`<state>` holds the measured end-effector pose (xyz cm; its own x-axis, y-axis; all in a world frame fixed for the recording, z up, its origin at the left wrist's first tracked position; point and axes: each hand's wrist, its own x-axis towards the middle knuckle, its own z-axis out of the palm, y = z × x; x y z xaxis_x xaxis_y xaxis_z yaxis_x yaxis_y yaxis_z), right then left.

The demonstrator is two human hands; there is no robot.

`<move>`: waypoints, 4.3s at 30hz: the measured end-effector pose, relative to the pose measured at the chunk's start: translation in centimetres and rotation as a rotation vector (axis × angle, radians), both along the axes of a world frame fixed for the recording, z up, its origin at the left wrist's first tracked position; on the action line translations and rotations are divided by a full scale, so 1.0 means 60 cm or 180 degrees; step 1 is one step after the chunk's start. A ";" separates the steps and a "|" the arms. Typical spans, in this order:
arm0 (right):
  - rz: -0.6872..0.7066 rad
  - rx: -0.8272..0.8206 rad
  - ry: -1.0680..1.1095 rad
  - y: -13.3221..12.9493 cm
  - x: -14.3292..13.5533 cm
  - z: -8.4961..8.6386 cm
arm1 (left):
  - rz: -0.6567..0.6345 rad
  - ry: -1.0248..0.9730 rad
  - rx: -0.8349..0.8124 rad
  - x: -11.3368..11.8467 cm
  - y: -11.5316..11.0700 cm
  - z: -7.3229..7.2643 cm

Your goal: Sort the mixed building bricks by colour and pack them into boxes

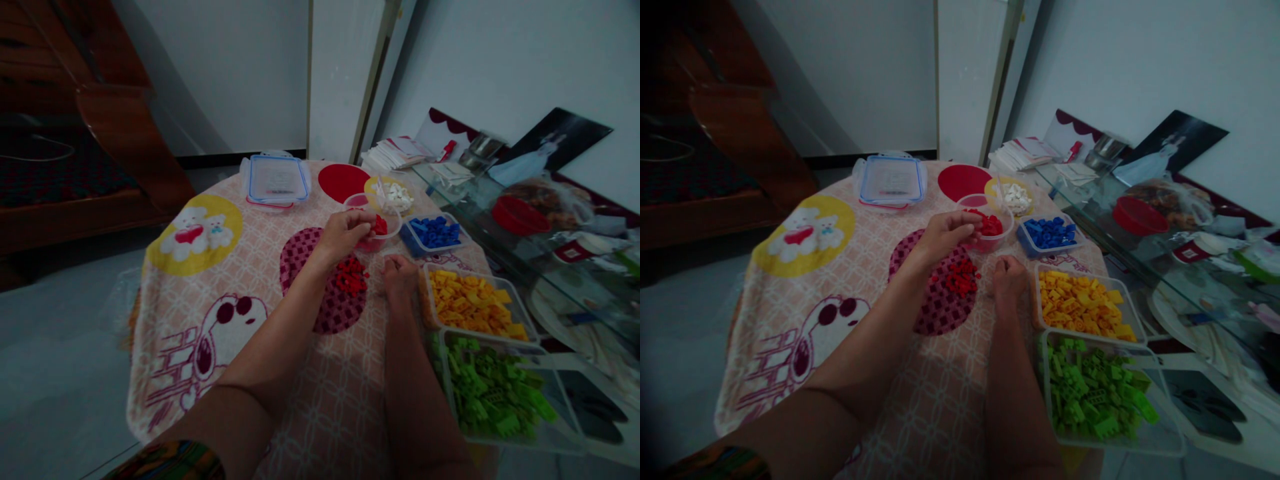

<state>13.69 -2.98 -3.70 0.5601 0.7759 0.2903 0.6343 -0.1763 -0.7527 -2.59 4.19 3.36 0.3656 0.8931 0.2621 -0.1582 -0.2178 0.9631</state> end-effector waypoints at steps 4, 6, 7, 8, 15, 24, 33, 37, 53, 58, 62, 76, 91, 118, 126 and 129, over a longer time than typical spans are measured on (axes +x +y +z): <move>0.0012 -0.0030 -0.0028 0.001 0.001 -0.001 | -0.0461 0.0807 0.0333 -0.030 -0.006 0.021; 0.0029 -0.0031 -0.0066 0.002 0.002 -0.002 | -0.0633 0.1364 0.0665 -0.039 -0.008 0.025; 0.0034 -0.0020 -0.0082 0.002 0.003 -0.002 | -0.0745 0.1637 0.0806 -0.041 -0.008 0.025; 0.0041 -0.0009 -0.0092 0.003 0.003 -0.002 | -0.0864 0.1898 0.0913 -0.041 -0.008 0.024; 0.0051 -0.0011 -0.0076 -0.001 0.000 0.002 | -0.1046 0.3178 0.1546 -0.011 -0.018 0.005; 0.0000 -0.0049 -0.0081 -0.002 -0.004 0.007 | -0.0579 0.3747 0.1564 0.005 -0.021 -0.014; 0.0027 -0.0002 -0.0089 -0.003 -0.001 0.002 | -0.0245 0.3606 0.1383 -0.013 0.001 -0.031; 0.0033 -0.0021 -0.0094 0.001 0.002 -0.002 | -0.0299 0.3490 0.1289 -0.027 0.008 -0.028; 0.0011 -0.0053 -0.0130 0.000 0.001 0.002 | -0.0328 0.3589 0.1118 -0.019 0.003 -0.025; 0.0009 -0.0054 -0.0082 0.000 0.000 0.003 | -0.0401 0.3381 0.1182 -0.017 0.002 -0.026; 0.0020 -0.0044 -0.0076 -0.001 -0.001 0.004 | -0.0427 0.3038 0.1090 -0.019 0.002 -0.022; 0.0025 -0.0072 -0.0062 0.001 0.001 -0.001 | -0.0264 0.0541 0.0220 -0.011 0.003 -0.007; 0.0044 -0.0089 -0.0059 0.002 0.002 0.001 | 0.0111 0.0608 0.0442 -0.007 0.012 -0.016; 0.0050 -0.0045 -0.0089 0.001 0.000 0.003 | -0.0541 0.3498 0.1243 -0.018 0.002 -0.030; 0.0049 -0.0008 -0.0097 -0.001 -0.001 0.005 | -0.0366 0.3404 0.1189 -0.015 0.001 -0.034; 0.0056 -0.0028 -0.0118 -0.001 -0.002 0.005 | -0.0363 0.3353 0.1227 -0.014 0.002 -0.036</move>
